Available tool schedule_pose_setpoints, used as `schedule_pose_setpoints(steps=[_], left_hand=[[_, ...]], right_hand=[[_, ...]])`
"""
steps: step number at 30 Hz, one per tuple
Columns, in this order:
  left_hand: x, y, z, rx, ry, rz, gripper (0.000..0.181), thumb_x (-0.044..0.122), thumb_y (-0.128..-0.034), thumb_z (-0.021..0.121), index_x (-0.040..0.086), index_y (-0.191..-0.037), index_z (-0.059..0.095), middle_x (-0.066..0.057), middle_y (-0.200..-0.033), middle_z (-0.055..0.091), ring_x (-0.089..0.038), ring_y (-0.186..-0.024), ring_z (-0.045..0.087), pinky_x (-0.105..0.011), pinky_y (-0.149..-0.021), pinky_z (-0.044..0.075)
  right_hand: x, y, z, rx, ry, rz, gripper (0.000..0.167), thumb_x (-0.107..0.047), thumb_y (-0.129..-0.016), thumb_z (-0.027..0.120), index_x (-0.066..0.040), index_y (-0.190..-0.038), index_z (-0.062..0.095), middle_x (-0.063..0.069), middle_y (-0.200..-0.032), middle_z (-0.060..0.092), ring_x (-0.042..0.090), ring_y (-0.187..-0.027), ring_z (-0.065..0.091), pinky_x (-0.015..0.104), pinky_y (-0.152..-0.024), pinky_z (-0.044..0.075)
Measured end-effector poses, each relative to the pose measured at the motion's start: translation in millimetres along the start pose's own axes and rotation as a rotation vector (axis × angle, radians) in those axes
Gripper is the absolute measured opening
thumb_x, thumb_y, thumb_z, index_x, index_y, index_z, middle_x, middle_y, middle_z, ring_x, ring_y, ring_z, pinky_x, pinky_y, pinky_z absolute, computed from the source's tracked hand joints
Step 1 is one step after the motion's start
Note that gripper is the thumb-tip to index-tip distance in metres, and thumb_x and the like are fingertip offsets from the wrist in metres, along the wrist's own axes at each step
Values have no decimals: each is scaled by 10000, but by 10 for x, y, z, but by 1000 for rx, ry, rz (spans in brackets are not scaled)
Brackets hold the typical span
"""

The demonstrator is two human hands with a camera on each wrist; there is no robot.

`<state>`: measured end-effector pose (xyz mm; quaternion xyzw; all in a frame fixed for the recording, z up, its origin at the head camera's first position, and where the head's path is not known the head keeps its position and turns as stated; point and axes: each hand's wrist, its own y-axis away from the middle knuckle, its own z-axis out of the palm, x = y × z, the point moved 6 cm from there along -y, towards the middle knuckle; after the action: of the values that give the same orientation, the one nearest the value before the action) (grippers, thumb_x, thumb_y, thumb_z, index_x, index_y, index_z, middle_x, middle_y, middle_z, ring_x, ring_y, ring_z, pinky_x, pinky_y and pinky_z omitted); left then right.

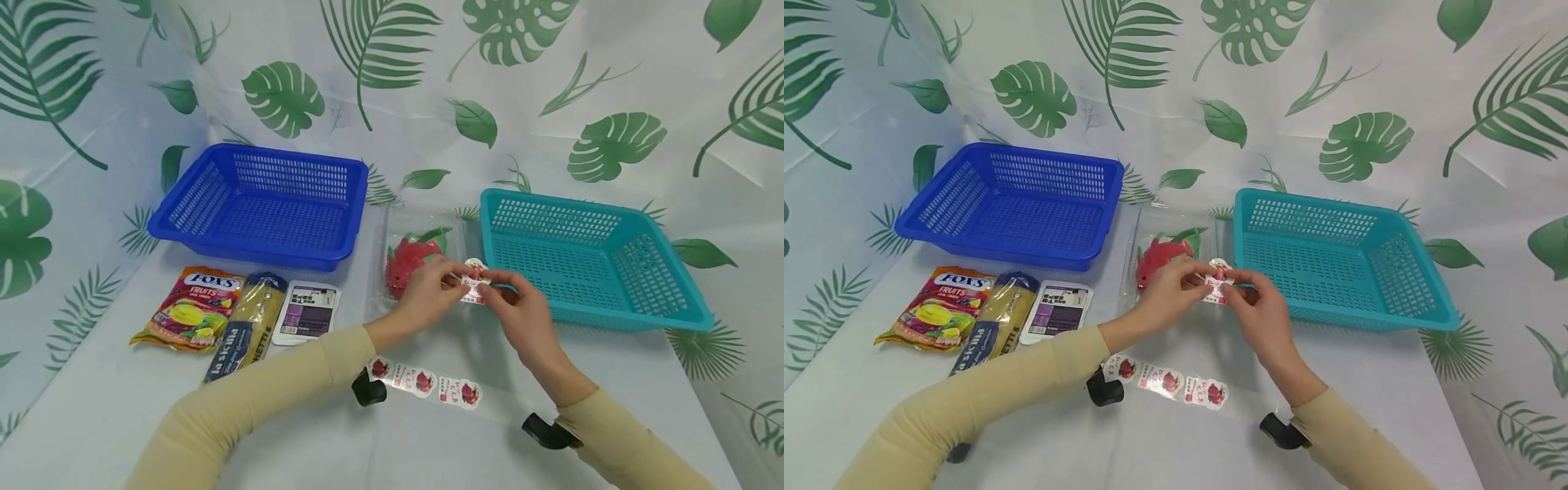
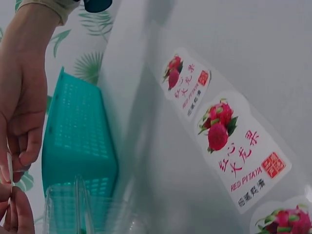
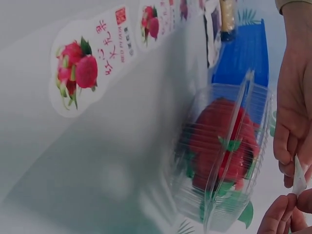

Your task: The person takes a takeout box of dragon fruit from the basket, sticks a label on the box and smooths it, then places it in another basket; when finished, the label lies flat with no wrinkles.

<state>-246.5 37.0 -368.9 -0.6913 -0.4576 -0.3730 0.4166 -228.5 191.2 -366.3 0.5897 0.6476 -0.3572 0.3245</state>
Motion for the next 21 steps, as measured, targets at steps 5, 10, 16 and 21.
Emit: schedule_pose_setpoints(steps=[5,10,16,21], left_hand=[[-8,-54,-73,20,-24,-3,235,78,-899,708,68,-1134,716,-42,-1042,624,-91,-864,651,-135,-739,503],[-38,-124,-166,41,-60,-5,212,76,-902,702,82,-1113,730,-38,-1058,650,-113,-890,661,-153,-738,508],[-64,-185,-282,66,-140,6,184,111,-917,691,108,-1094,739,-15,-1050,658,-125,-896,649,-172,-712,503],[-109,-226,-353,60,-154,-8,201,106,-931,670,97,-1124,724,-45,-1068,632,-147,-923,648,-191,-716,510]], right_hand=[[-17,-94,35,-13,14,-8,445,-355,-969,615,-62,-1303,591,91,-1294,576,196,-1000,609,127,-756,488],[-67,-197,84,-32,9,-26,429,-338,-975,611,-60,-1301,589,97,-1296,579,227,-1028,611,129,-750,482],[-133,-309,157,-50,-21,-35,413,-313,-974,617,-54,-1295,595,111,-1284,586,236,-1046,609,151,-758,481],[-151,-417,232,-77,-19,-26,395,-299,-978,612,-57,-1290,596,120,-1257,590,245,-1042,604,233,-795,498]])
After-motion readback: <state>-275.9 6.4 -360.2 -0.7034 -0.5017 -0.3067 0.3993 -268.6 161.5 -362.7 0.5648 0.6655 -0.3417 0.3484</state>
